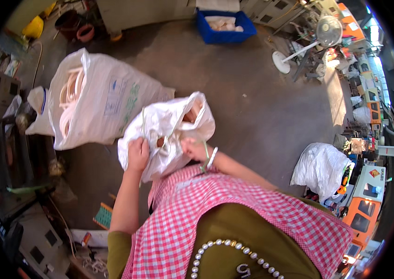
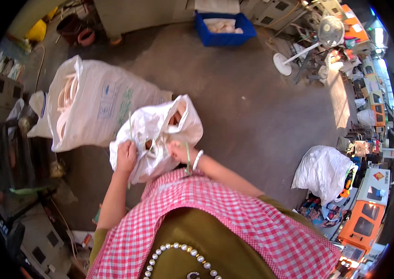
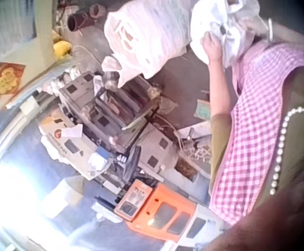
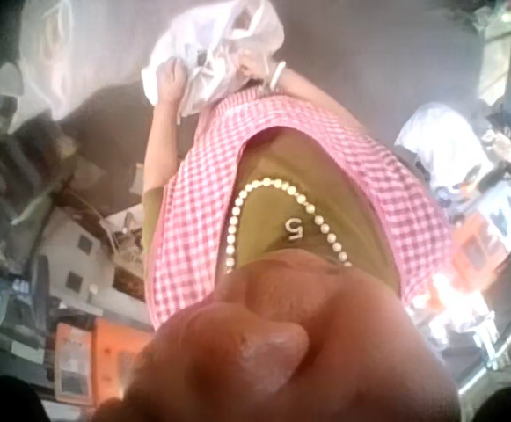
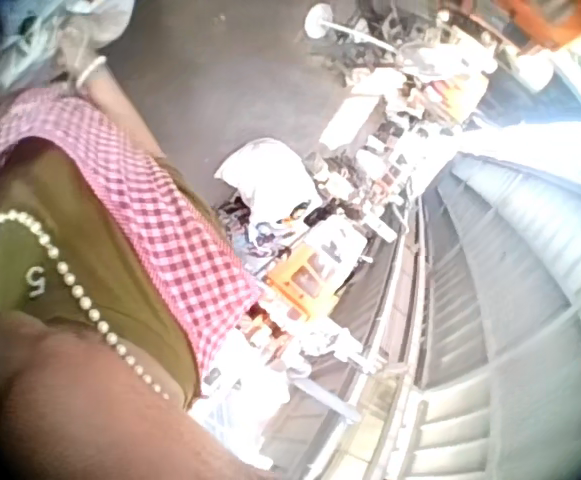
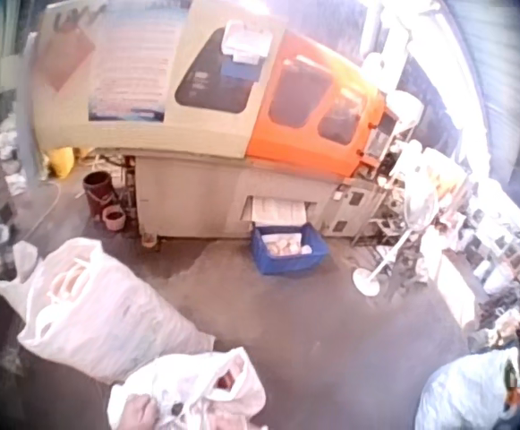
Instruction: The person retrieves white plastic U-shaped components from a large white sack and ties them into bundles using green string. They then move to a workbench, pick up a spray can, and apply a substance to the ends of two plastic pieces before placing them into a clear plastic bin. The person returns to the sack to continue bundling more components.
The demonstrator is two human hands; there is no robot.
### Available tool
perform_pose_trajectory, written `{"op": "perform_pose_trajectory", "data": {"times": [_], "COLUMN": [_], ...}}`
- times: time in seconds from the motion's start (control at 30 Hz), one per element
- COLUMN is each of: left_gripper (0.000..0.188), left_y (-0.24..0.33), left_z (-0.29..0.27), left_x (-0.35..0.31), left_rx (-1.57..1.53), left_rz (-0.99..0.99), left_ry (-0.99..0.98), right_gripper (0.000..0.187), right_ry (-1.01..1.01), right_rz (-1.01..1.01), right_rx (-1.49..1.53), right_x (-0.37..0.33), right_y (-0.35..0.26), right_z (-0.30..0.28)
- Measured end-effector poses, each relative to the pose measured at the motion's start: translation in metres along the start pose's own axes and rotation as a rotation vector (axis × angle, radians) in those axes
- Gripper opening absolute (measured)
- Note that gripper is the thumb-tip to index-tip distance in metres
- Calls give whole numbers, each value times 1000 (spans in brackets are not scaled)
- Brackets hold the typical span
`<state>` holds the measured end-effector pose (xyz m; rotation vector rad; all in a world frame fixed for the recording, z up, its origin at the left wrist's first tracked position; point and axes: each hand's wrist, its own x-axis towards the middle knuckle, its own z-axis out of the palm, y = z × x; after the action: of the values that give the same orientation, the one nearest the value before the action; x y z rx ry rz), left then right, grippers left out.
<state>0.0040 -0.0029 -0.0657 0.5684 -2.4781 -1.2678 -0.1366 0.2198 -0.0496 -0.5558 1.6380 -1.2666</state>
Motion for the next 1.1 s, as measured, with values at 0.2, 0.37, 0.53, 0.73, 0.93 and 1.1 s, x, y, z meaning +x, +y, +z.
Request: {"op": "perform_pose_trajectory", "data": {"times": [0.2, 0.37, 0.53, 0.73, 0.93, 1.1], "left_gripper": [23, 21, 17, 10, 23, 30], "left_y": [29, 37, 34, 15, 54, 33], "left_z": [3, 0, 6, 29, 1, 20], "left_x": [-14, -18, -22, -21, -16, -18], "left_rx": [101, 181, 203, 244, 249, 179], "left_rz": [35, 93, 172, 221, -98, -126], "left_ry": [-75, -169, -169, -75, -192, -42], "right_gripper": [32, 35, 32, 33, 35, 26], "right_ry": [-53, -120, -257, -576, -434, 234], "right_rz": [370, 310, 105, -325, 52, -305], "right_rx": [239, -39, -290, -1009, -423, -602], "right_x": [0, 12, 39, 56, 78, 76], "right_y": [-69, -124, -138, -156, -232, -249], "right_z": [-8, 11, 40, 73, 65, 19]}}
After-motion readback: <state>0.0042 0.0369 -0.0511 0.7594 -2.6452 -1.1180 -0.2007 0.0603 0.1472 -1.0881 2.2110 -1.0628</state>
